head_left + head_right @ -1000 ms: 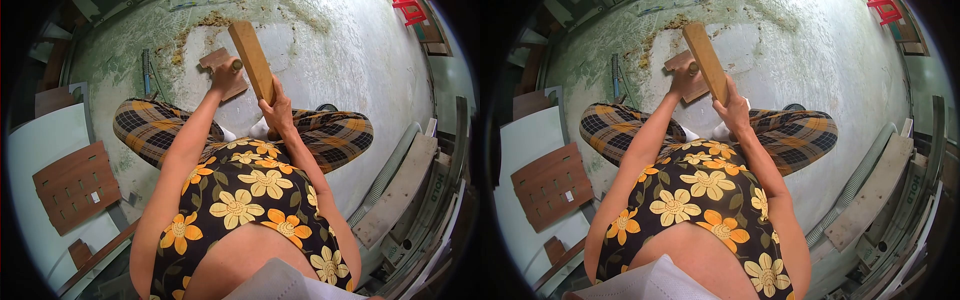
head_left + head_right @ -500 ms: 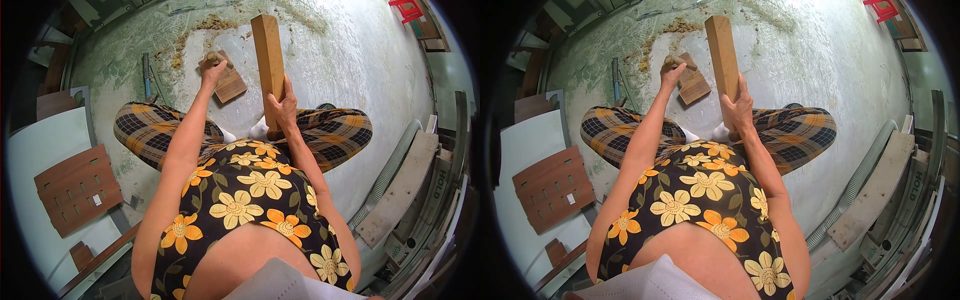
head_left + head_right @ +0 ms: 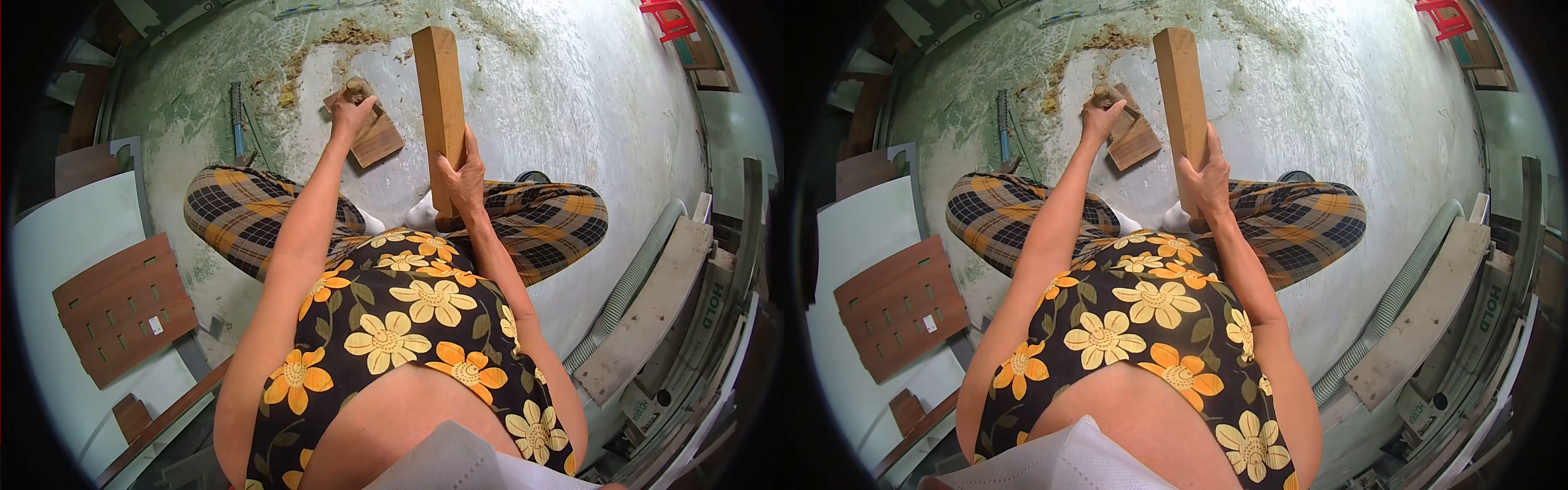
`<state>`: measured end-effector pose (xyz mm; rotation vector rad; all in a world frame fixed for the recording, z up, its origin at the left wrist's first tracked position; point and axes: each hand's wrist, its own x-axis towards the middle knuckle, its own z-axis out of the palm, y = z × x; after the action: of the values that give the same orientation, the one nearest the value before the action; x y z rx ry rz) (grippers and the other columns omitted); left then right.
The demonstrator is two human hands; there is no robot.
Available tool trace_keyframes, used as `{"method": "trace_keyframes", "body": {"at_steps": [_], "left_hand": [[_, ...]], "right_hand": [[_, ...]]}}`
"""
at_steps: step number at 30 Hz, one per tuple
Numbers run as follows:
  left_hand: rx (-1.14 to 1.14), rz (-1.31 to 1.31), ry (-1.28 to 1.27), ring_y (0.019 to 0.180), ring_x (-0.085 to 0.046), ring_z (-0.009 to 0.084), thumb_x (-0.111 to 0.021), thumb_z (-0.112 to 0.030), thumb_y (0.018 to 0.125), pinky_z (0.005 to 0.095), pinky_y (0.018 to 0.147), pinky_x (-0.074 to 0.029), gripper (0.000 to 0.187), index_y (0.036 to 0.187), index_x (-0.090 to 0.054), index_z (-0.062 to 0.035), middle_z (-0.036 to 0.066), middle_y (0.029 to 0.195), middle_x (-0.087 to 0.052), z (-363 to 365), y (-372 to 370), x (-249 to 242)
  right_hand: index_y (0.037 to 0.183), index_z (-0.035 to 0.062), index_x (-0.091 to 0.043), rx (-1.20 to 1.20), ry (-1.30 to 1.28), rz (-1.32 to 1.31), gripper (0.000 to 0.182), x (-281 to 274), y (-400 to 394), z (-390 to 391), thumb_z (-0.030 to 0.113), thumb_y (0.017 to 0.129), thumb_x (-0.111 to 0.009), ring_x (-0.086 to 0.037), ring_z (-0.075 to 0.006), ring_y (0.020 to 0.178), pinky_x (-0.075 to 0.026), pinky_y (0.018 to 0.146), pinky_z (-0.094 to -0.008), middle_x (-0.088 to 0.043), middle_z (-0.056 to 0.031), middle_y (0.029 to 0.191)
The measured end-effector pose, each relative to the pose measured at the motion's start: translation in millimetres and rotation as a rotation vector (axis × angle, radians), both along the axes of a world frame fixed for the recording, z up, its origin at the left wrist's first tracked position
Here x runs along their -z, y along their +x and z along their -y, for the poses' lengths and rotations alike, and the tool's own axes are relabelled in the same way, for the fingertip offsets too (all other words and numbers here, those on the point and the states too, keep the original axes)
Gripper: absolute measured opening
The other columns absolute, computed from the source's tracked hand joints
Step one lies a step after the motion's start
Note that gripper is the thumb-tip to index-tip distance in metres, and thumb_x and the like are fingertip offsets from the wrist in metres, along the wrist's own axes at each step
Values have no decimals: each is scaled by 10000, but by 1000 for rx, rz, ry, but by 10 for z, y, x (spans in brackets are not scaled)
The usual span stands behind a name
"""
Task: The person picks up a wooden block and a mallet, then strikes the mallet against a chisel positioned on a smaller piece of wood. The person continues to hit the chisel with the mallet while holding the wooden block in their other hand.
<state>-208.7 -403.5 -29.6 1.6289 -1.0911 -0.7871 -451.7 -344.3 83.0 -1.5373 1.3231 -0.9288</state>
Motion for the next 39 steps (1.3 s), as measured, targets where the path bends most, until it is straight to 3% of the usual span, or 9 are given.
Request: {"method": "trace_keyframes", "body": {"at_steps": [3, 9, 12, 16, 21, 31, 34, 37, 39], "left_hand": [[-16, 118, 23, 766, -641, 205, -741, -214, 775, 347, 712, -505, 239, 898, -647, -31, 88, 832, -682, 15, 2, 28], [1, 152, 35, 789, -645, 233, -745, -239, 765, 356, 726, -508, 293, 927, -634, -22, 105, 864, -682, 48, 20, 38], [-31, 98, 26, 861, -644, 365, -726, -238, 735, 419, 745, -512, 322, 946, -622, -18, 195, 898, -667, 65, -8, 38], [13, 178, 105, 952, -627, 370, -726, -238, 742, 430, 815, -501, 370, 1030, -610, -36, 209, 977, -659, 79, -2, -88], [93, 203, 154, 992, -615, 376, -716, -243, 763, 422, 860, -489, 392, 1079, -600, -43, 208, 1001, -656, 97, -9, -353], [104, 179, 150, 1009, -613, 368, -714, -242, 766, 431, 882, -489, 435, 1129, -578, -45, 202, 1031, -656, 162, -8, -256], [145, 103, -16, 993, -621, 367, -719, -232, 763, 433, 860, -495, 431, 1125, -575, -49, 196, 1020, -660, 175, 5, -110], [125, 190, 115, 983, -624, 374, -719, -212, 767, 436, 843, -497, 400, 1103, -577, -48, 197, 1000, -663, 226, -14, -69], [129, 135, 1, 998, -617, 380, -716, -225, 771, 437, 859, -494, 418, 1122, -572, -48, 206, 1026, -656, 151, -25, -52]], "right_hand": [[1381, 120, -396, 2, 0, 4, 642, 44, -6, 11, 106, 792, -652, -638, -223, 992, -515, 854, -347, -639, -157, 1112], [1382, 104, -397, 8, 1, -23, 642, 2, 18, 8, 104, 791, -650, -639, -223, 994, -516, 854, -345, -638, -158, 1121], [1384, 98, -396, 3, -15, -32, 644, 19, 20, 13, 100, 791, -647, -640, -222, 990, -517, 853, -343, -637, -158, 1124], [1389, 100, -392, -32, -27, -45, 648, -73, 46, 47, 97, 791, -642, -641, -220, 981, -520, 850, -343, -633, -158, 1131], [1408, 109, -369, -124, -36, -146, 676, -259, 87, 196, 116, 789, -639, -653, -269, 998, -524, 849, -364, -640, -198, 1121], [1458, 153, -292, -198, -264, -187, 764, -863, 540, 368, 156, 780, -646, -649, -375, 999, -515, 869, -410, -642, -263, 1083], [1454, 153, -296, -287, -23, -641, 775, -716, 561, 428, 198, 772, -661, -634, -422, 974, -510, 858, -441, -641, -284, 1044], [1453, 171, -298, -326, -52, -662, 782, -642, 555, 528, 233, 766, -666, -623, -447, 948, -502, 835, -465, -637, -295, 1028], [1453, 171, -299, -325, -57, -632, 780, -702, 553, 527, 236, 766, -662, -627, -443, 943, -503, 831, -463, -639, -293, 1019]]}}
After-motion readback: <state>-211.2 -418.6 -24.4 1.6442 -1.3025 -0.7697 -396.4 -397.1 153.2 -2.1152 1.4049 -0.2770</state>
